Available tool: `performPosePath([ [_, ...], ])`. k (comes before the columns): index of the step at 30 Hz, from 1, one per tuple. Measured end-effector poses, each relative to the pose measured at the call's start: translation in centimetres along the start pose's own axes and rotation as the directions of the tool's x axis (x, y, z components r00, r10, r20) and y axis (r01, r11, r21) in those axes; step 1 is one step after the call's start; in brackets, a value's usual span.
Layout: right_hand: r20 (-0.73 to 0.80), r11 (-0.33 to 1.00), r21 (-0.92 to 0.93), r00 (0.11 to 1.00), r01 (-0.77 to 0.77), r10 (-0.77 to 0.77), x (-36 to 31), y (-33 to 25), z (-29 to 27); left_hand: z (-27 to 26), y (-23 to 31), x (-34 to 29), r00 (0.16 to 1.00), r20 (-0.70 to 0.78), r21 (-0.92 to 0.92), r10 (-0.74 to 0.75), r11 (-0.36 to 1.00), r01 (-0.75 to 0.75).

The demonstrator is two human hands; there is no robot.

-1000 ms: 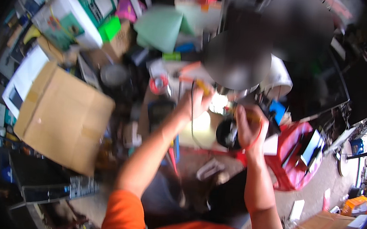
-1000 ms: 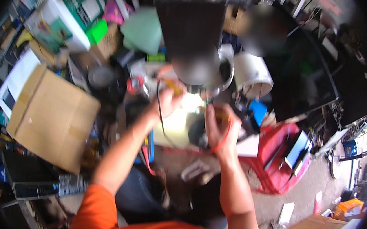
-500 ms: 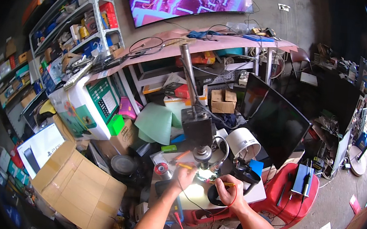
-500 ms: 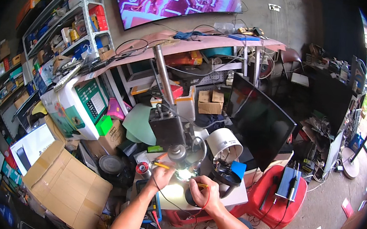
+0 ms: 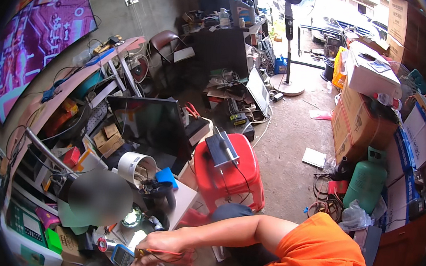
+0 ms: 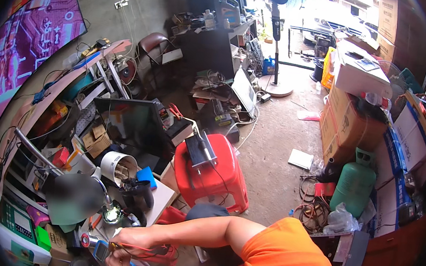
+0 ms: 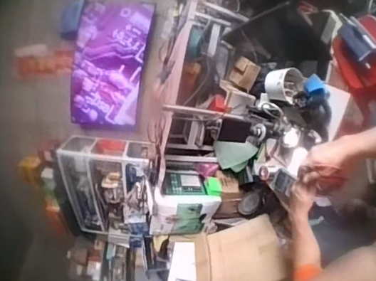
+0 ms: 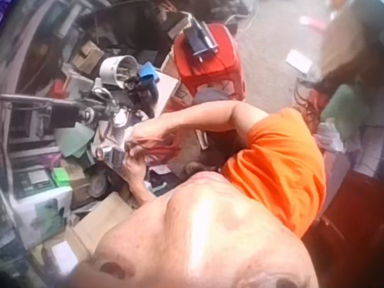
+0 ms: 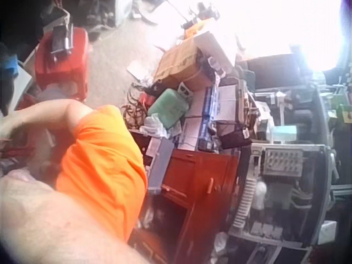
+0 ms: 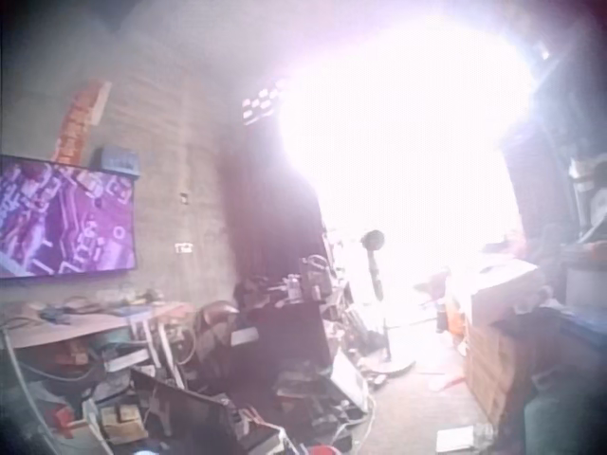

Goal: The person works on a small electronic device under a microscope, using a soldering iron to apply heat and a multimeter to test connections. They adjust the device and tools repeatedly while seated at a cluttered workbench.

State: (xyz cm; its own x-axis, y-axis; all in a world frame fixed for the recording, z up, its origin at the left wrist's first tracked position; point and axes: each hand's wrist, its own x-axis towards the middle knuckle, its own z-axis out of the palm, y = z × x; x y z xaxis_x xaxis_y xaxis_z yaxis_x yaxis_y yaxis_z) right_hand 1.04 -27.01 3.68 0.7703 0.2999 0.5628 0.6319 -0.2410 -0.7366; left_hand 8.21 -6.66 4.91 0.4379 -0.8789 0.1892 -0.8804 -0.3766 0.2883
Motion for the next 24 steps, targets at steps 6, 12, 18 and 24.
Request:
performPosePath([
  [6,-0.243,0.971,-0.196,0.966,-0.139,0.089,-0.9,-1.2,1.0,2.9,-3.3,-2.4,0.858,-0.496,-0.329,-0.134,0.943,-0.043],
  [12,-0.404,0.953,-0.166,0.899,-0.254,0.169,0.0,-4.5,1.3,5.9,-8.0,-4.6,0.648,-0.407,-0.359,-0.644,0.765,0.534],
  [18,-0.245,0.899,-0.051,0.878,-0.435,0.411,1.4,-2.4,6.0,7.8,-9.5,-6.2,0.597,-0.464,-0.452,-0.654,0.755,0.476],
  [24,-0.313,0.773,-0.216,0.793,-0.596,0.523,0.8,4.5,10.1,8.0,-8.9,-5.3,0.488,-0.384,-0.405,-0.784,0.618,0.674],
])
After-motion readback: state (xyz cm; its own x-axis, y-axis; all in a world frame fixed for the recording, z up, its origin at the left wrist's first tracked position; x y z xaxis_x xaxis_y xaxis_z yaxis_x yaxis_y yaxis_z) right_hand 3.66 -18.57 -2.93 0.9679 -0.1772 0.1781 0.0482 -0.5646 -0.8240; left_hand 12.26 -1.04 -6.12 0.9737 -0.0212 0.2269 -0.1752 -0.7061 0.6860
